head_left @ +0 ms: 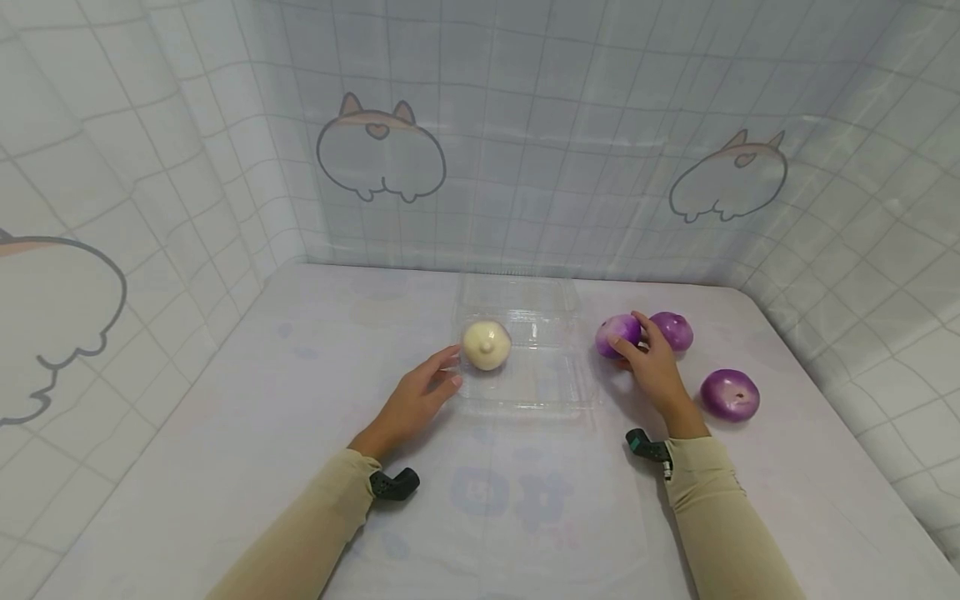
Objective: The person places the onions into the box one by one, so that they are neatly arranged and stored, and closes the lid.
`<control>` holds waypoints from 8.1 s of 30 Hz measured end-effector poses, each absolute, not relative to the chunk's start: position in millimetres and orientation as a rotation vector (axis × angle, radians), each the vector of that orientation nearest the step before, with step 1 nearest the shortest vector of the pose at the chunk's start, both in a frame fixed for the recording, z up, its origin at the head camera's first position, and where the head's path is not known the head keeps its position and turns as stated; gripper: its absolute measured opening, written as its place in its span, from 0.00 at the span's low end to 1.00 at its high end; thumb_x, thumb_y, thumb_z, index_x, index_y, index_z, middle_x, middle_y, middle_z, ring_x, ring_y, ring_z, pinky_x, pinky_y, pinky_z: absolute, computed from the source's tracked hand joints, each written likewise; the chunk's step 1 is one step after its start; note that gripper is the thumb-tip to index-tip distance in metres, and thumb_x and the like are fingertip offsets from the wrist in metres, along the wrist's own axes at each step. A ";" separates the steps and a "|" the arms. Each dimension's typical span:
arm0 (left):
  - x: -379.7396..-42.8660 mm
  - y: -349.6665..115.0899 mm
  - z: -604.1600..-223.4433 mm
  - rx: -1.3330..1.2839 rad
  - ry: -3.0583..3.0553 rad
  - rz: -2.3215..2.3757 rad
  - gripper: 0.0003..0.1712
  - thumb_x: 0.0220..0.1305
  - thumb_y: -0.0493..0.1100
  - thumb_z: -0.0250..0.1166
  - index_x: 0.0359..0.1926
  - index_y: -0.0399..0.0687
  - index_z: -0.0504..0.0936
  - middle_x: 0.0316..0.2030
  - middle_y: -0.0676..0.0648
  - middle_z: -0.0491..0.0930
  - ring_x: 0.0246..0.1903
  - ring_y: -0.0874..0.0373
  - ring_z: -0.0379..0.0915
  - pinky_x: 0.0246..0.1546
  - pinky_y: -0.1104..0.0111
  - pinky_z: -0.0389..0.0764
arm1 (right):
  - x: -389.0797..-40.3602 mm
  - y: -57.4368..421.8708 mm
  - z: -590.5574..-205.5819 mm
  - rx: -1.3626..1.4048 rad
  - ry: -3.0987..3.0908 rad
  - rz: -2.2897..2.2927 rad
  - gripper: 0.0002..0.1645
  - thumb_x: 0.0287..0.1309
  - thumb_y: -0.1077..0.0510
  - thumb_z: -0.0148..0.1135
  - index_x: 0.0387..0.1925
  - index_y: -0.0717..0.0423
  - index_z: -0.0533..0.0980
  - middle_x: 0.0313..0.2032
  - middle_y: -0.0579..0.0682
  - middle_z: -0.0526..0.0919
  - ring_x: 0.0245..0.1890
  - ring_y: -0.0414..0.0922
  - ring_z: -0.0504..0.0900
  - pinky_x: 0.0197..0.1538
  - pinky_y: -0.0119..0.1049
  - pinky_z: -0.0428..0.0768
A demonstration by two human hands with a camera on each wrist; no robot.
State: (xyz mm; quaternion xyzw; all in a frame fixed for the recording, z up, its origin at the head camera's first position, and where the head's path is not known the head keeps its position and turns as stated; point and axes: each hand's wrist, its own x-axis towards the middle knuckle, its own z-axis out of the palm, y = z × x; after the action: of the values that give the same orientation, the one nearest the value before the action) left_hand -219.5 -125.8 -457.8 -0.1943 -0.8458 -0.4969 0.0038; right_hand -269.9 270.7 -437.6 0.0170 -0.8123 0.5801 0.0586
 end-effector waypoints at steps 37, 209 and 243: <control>-219.9 -125.6 -459.0 -0.595 -2.667 -1.544 0.32 0.75 0.55 0.57 0.76 0.57 0.63 0.66 0.45 0.72 0.62 0.52 0.71 0.59 0.49 0.74 | -260.8 256.6 -398.9 0.098 -2.056 2.212 0.46 0.69 0.64 0.59 0.80 0.50 0.47 0.77 0.61 0.43 0.73 0.57 0.54 0.62 0.40 0.73; -215.0 -126.5 -455.8 -0.563 -2.664 -1.574 0.32 0.74 0.55 0.58 0.75 0.61 0.63 0.65 0.45 0.73 0.63 0.52 0.71 0.63 0.50 0.71 | -257.6 168.4 -369.1 0.696 -2.717 2.168 0.31 0.73 0.58 0.55 0.73 0.60 0.63 0.70 0.60 0.63 0.67 0.63 0.68 0.49 0.52 0.84; -214.2 -124.4 -452.4 -0.549 -2.701 -1.544 0.32 0.74 0.58 0.57 0.75 0.65 0.63 0.64 0.49 0.74 0.61 0.55 0.72 0.64 0.51 0.69 | -250.1 144.1 -379.3 0.506 -2.896 2.099 0.34 0.64 0.50 0.67 0.63 0.61 0.65 0.55 0.65 0.75 0.48 0.55 0.83 0.45 0.48 0.85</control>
State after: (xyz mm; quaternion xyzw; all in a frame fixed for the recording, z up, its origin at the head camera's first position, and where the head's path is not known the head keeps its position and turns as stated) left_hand -214.2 -124.4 -452.4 -0.1739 -0.8548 -0.4888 -0.0087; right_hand -250.1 144.1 -379.3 0.1362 -0.7797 0.5651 -0.2329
